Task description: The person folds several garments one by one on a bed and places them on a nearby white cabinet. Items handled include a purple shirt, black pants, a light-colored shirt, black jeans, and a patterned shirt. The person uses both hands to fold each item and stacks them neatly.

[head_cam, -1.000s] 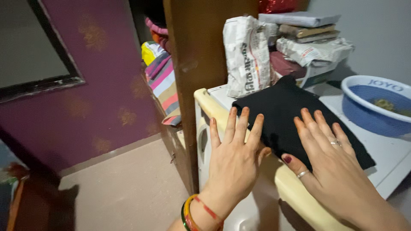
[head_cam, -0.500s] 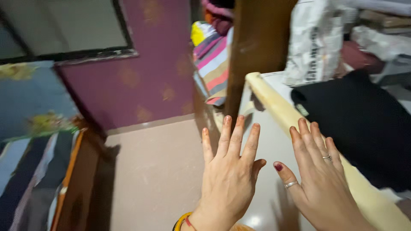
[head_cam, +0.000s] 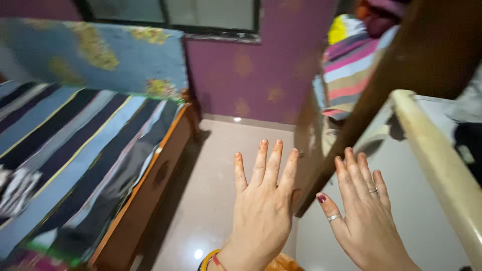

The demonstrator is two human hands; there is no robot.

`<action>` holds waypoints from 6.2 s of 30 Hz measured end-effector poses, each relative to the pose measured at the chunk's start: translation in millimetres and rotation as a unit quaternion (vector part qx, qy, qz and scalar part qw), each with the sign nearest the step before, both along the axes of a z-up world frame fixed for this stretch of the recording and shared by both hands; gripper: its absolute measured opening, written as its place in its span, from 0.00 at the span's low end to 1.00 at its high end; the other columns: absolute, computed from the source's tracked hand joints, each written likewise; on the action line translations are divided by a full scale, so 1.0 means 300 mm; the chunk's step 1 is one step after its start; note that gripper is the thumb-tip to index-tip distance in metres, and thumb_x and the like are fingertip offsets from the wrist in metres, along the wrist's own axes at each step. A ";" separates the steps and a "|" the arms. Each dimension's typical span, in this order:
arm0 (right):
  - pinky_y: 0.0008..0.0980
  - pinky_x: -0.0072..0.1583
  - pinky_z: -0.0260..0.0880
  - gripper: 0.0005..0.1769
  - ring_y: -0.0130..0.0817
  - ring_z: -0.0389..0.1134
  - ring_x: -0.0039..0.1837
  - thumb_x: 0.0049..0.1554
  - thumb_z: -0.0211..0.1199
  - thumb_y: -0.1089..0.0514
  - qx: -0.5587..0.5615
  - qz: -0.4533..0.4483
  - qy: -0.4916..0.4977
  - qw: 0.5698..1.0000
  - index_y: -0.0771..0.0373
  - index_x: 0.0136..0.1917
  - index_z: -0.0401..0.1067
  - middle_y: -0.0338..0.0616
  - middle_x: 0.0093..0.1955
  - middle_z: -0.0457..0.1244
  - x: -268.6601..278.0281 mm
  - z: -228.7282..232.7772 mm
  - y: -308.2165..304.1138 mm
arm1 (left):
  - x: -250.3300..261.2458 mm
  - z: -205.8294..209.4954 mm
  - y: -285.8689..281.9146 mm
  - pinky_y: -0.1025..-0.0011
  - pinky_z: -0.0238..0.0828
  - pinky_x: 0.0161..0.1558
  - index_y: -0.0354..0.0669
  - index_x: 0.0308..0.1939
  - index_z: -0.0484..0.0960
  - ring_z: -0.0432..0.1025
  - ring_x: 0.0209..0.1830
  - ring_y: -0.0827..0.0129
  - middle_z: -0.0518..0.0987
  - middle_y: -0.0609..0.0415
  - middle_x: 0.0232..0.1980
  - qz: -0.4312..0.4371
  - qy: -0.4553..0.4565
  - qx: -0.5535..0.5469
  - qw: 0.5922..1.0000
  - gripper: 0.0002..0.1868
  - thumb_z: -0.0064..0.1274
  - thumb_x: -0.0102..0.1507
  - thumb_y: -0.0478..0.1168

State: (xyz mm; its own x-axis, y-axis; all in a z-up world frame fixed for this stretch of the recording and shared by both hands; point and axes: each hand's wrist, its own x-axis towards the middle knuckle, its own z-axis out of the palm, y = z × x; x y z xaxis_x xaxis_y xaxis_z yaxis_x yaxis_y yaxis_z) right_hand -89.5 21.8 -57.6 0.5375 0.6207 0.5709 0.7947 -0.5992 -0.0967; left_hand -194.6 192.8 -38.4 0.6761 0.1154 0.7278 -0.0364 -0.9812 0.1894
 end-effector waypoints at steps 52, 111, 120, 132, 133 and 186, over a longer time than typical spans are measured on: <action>0.54 0.74 0.35 0.41 0.53 0.38 0.81 0.57 0.52 0.42 -0.087 0.534 0.007 0.841 0.67 0.76 0.50 0.58 0.81 0.42 -1.618 -0.164 1.416 | -1.961 -0.220 0.766 0.32 0.26 0.69 0.36 0.74 0.60 0.45 0.80 0.44 0.57 0.37 0.77 0.521 0.029 -0.120 0.845 0.38 0.51 0.63 0.47; 0.53 0.74 0.37 0.41 0.54 0.40 0.81 0.58 0.52 0.41 -0.117 0.415 0.085 0.898 0.68 0.76 0.52 0.59 0.80 0.44 -2.029 -0.353 4.014 | -2.417 -0.293 3.521 0.31 0.28 0.69 0.34 0.71 0.61 0.45 0.81 0.44 0.60 0.38 0.74 0.403 0.185 -0.155 0.883 0.38 0.55 0.60 0.45; 0.55 0.75 0.37 0.43 0.54 0.39 0.82 0.57 0.53 0.40 -0.162 0.324 0.120 0.924 0.65 0.78 0.51 0.57 0.83 0.43 -1.924 -0.386 4.204 | -2.318 -0.315 3.841 0.34 0.30 0.70 0.35 0.71 0.63 0.48 0.79 0.44 0.61 0.38 0.75 0.348 0.209 -0.161 0.900 0.36 0.54 0.61 0.44; 0.54 0.74 0.39 0.43 0.54 0.40 0.82 0.59 0.52 0.39 -0.196 0.180 0.178 0.947 0.62 0.79 0.50 0.57 0.83 0.42 -2.093 -0.470 4.417 | -2.360 -0.451 4.283 0.34 0.31 0.69 0.36 0.72 0.62 0.45 0.78 0.47 0.60 0.40 0.75 0.206 0.274 -0.183 0.922 0.36 0.54 0.62 0.44; 0.54 0.74 0.39 0.42 0.52 0.40 0.82 0.59 0.52 0.39 -0.203 0.171 0.180 0.947 0.62 0.79 0.51 0.57 0.83 0.42 -2.117 -0.481 4.441 | -2.378 -0.472 4.326 0.34 0.31 0.69 0.36 0.72 0.61 0.45 0.78 0.47 0.59 0.40 0.75 0.200 0.284 -0.186 0.919 0.36 0.53 0.62 0.44; 0.48 0.58 0.66 0.22 0.56 0.66 0.55 0.54 0.63 0.58 -0.062 -0.012 0.420 0.905 0.60 0.62 0.73 0.57 0.52 0.65 -1.983 -1.585 5.102 | -2.000 -1.904 5.119 0.56 0.75 0.50 0.33 0.48 0.78 0.78 0.46 0.48 0.82 0.41 0.44 0.262 0.345 -0.542 0.720 0.19 0.63 0.60 0.43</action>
State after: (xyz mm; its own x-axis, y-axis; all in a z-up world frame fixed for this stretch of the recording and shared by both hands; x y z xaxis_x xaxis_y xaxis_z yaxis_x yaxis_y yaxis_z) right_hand -684.5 1552.6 -533.0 0.7636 0.6347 -0.1191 0.4582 -0.6624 -0.5927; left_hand -794.4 1728.5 -609.6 0.4908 0.7336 -0.4701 0.7549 -0.0886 0.6499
